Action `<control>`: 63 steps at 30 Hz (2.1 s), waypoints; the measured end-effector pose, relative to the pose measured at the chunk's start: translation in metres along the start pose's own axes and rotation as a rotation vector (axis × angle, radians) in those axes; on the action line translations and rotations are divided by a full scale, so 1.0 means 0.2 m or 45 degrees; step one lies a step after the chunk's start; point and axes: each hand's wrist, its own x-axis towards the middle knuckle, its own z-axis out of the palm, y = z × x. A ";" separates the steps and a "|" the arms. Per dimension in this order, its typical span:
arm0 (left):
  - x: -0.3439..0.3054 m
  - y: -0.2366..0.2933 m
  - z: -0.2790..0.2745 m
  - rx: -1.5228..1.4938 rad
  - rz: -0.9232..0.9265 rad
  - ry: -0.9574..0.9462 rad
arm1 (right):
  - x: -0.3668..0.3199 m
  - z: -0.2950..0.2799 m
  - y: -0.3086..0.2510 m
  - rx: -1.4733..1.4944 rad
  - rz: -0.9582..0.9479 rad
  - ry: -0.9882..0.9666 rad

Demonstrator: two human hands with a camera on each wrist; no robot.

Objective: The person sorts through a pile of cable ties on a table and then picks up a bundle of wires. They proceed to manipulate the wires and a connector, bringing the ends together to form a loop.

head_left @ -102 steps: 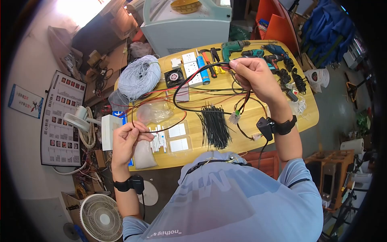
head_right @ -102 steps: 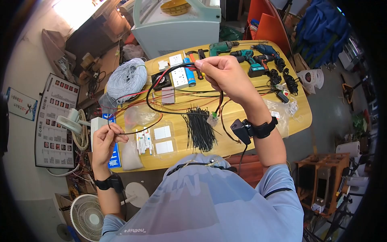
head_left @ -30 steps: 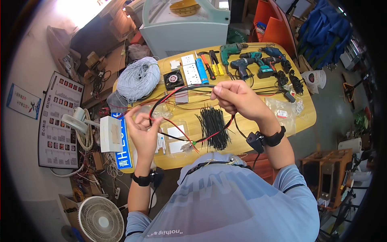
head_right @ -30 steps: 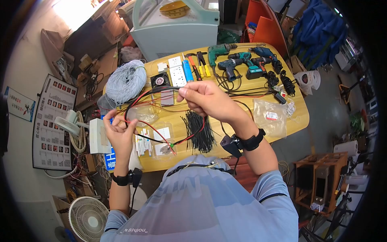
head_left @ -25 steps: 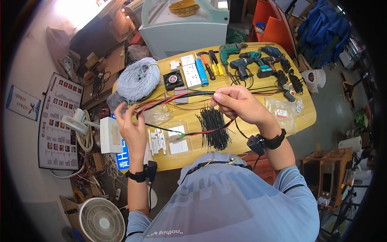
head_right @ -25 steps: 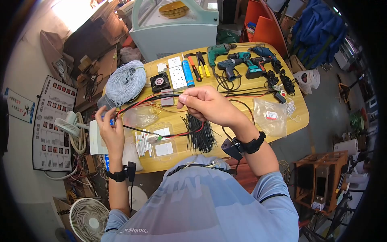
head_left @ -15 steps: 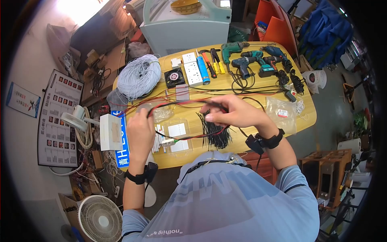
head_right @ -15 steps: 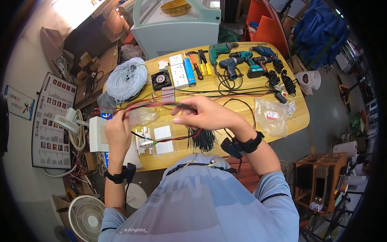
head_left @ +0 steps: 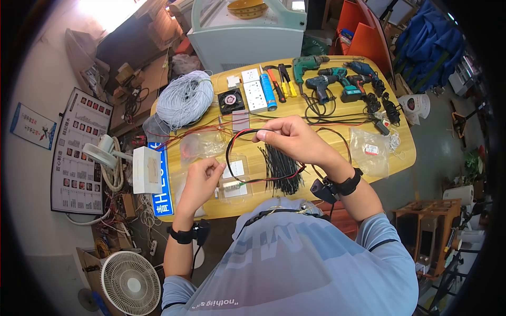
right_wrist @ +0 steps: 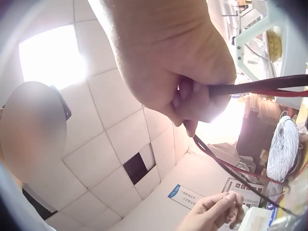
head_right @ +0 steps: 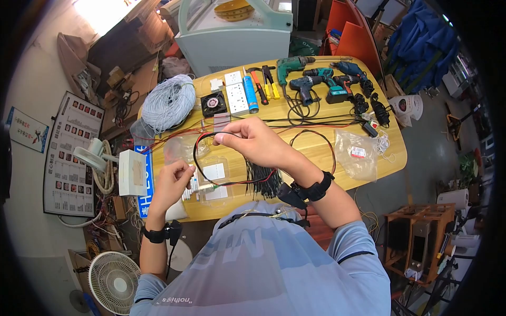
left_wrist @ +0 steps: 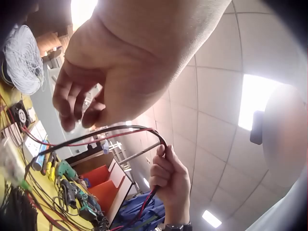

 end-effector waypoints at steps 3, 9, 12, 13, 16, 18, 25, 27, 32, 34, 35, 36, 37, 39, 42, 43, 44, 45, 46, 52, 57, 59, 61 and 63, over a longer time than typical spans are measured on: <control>0.02 -0.08 0.05 0.160 0.440 0.234 | -0.02 -0.02 -0.01 0.057 0.040 -0.005; 0.09 -0.09 0.11 0.227 0.557 0.315 | -0.03 -0.05 -0.04 0.040 0.019 -0.052; 0.09 -0.08 0.15 0.184 0.544 0.263 | -0.05 -0.07 -0.03 0.020 0.003 -0.060; 0.09 -0.07 0.16 0.183 0.545 0.262 | -0.05 -0.07 -0.01 0.028 -0.058 -0.056; 0.09 -0.02 0.19 0.023 0.529 0.220 | -0.05 -0.08 0.01 0.017 -0.121 -0.045; 0.10 0.00 0.20 -0.118 0.587 0.186 | -0.07 -0.09 -0.05 0.003 -0.066 -0.076; 0.04 0.12 0.15 -0.451 0.563 0.107 | -0.08 -0.11 -0.04 -0.004 -0.004 -0.092; 0.03 0.16 0.13 -0.534 0.615 0.070 | -0.07 -0.12 -0.01 -0.051 -0.020 -0.104; 0.07 0.23 0.15 -0.299 0.885 0.067 | -0.06 -0.11 0.02 -0.068 -0.092 -0.119; 0.07 0.21 0.17 -0.326 0.836 0.029 | -0.07 -0.11 0.01 -0.088 -0.057 -0.133; 0.07 0.21 0.17 -0.353 0.788 -0.006 | -0.07 -0.11 0.02 -0.086 -0.054 -0.130; 0.07 0.22 0.18 -0.354 0.788 -0.008 | -0.07 -0.10 0.02 -0.109 -0.152 -0.128; 0.08 0.22 0.18 -0.192 0.854 0.067 | -0.07 -0.09 0.02 -0.132 -0.251 -0.128; 0.10 0.22 0.18 -0.029 0.916 0.146 | -0.08 -0.10 0.01 -0.222 -0.195 -0.144; 0.13 0.15 0.19 0.280 0.955 0.305 | -0.09 -0.09 -0.01 -0.308 -0.090 -0.174; 0.14 0.12 0.20 0.264 0.779 0.317 | -0.09 -0.09 -0.02 -0.305 -0.042 -0.184; 0.15 0.10 0.20 0.247 0.601 0.327 | -0.10 -0.08 -0.04 -0.305 -0.040 -0.184; 0.14 0.11 0.20 0.247 0.600 0.324 | -0.11 -0.08 -0.06 -0.229 -0.045 -0.172; 0.13 0.13 0.20 -0.100 0.398 0.223 | -0.12 -0.08 -0.06 -0.155 -0.051 -0.160; 0.08 0.13 0.14 -0.889 0.471 0.014 | -0.10 -0.15 -0.01 0.007 0.036 -0.058; 0.01 0.13 0.05 -1.284 0.592 0.021 | -0.07 -0.25 0.12 0.328 0.138 0.008; 0.01 0.10 0.06 -1.287 0.701 -0.005 | -0.06 -0.26 0.15 0.360 0.164 -0.003; 0.00 0.09 0.08 -1.267 0.727 0.035 | -0.04 -0.27 0.17 0.502 0.148 -0.016; 0.01 0.10 0.11 -1.670 0.917 -0.061 | -0.03 -0.27 0.17 0.574 0.155 -0.012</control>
